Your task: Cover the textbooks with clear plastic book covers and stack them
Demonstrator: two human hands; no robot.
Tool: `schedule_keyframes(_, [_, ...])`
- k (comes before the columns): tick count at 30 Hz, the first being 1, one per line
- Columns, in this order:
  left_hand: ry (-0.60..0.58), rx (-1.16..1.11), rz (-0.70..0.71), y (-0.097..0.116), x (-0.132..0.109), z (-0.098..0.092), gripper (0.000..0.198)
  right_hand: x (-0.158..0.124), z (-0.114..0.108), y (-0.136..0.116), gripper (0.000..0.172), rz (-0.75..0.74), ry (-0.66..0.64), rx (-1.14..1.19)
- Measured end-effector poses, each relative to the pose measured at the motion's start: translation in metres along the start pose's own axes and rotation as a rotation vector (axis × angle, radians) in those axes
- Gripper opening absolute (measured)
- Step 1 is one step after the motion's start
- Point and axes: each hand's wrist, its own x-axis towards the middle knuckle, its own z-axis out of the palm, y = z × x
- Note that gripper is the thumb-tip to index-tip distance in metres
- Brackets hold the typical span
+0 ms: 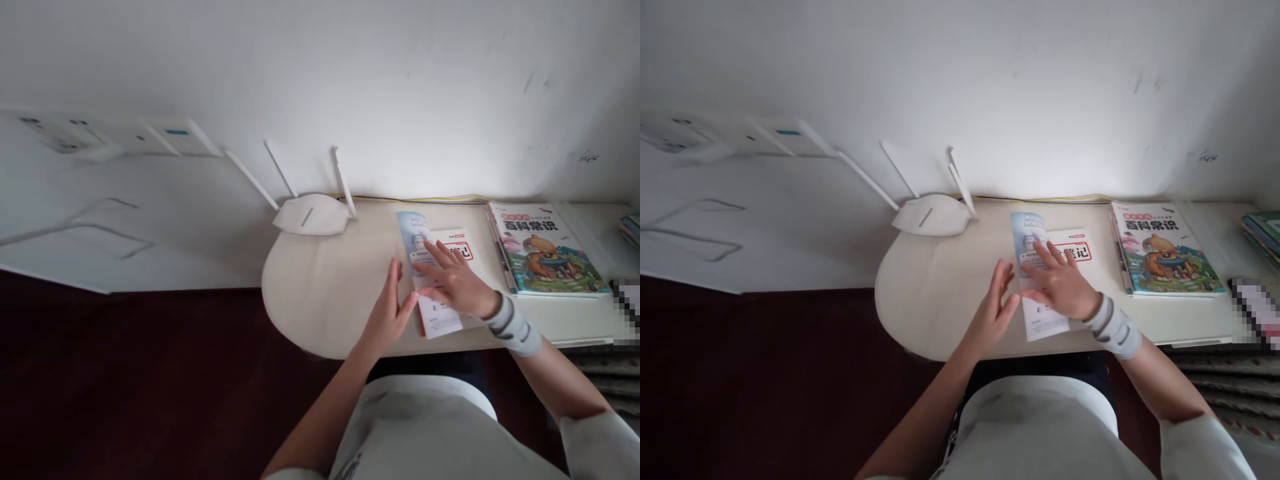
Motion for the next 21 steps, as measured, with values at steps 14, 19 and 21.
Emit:
schedule_keyframes(14, [0.096,0.614,-0.195,-0.068,-0.036,-0.027,0.064,0.056,0.07,-0.029,0.058,-0.179,-0.138,-0.26])
schedule_keyframes(19, [0.109,0.613,-0.201,-0.067,-0.037,-0.028,0.062,0.063,0.074,-0.04,0.056,-0.212,-0.154,-0.251])
schedule_keyframes(21, [0.101,0.638,-0.167,-0.066,-0.038,-0.027,0.063,0.067,0.075,-0.041,0.056,-0.222,-0.179,-0.245])
